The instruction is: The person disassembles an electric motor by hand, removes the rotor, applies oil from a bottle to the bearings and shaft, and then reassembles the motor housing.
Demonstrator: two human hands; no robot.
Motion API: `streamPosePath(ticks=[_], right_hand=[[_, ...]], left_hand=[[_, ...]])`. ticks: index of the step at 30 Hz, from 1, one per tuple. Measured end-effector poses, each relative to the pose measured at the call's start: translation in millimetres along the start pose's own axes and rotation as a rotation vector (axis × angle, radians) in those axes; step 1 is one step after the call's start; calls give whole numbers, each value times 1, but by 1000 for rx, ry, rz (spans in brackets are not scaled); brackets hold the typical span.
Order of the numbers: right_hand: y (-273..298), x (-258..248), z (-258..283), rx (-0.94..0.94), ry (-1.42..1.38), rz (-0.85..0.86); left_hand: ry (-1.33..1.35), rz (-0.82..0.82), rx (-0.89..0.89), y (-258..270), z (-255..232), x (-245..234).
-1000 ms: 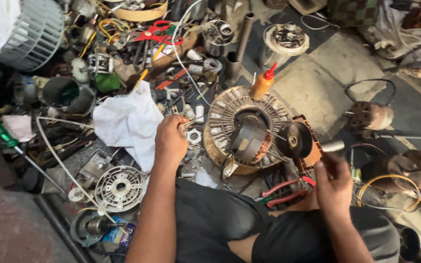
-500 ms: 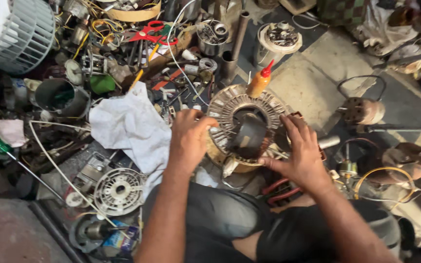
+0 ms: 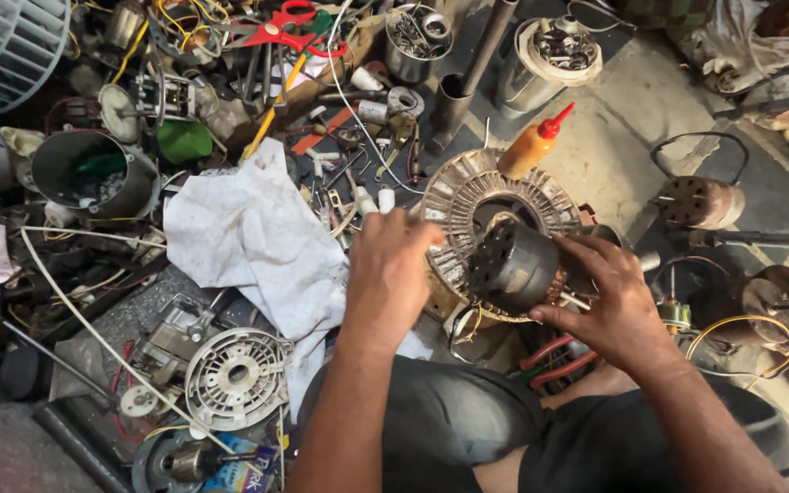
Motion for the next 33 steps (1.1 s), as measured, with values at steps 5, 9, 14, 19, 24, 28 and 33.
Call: streamPosePath(ticks=[5,9,14,19,24,28,33], right_hand=[[16,-8,-11,81,-196,-191],[37,2,-38,487,-359,-326],[22,3,-20,118,-308,-188],[48,-7,-22,2,-345,-362],[136,55,-64,704,-1021,-343],[132,84,-57,518,-1076,-288],[115,90,-39,601,-1306,-220]], left_hand=[[98,163,-364,12,47,29],[299,-79,-298,3,44,52],[333,54,-317,-16,10,108],[568,178,-481,-18,-7,143],[583,-9,-425,-19,-9,137],[540,-9,-503,-12,-5,133],[110,112,-325,11,-22,93]])
Point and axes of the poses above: each hand's wrist, its own y-axis away from the middle knuckle, its own x-axis out of the palm, z = x × y, the point moved 6 cm from there along -y, towards the middle knuckle, and after that the axes turned 15 degrees about -y, right-handed, at the moved point
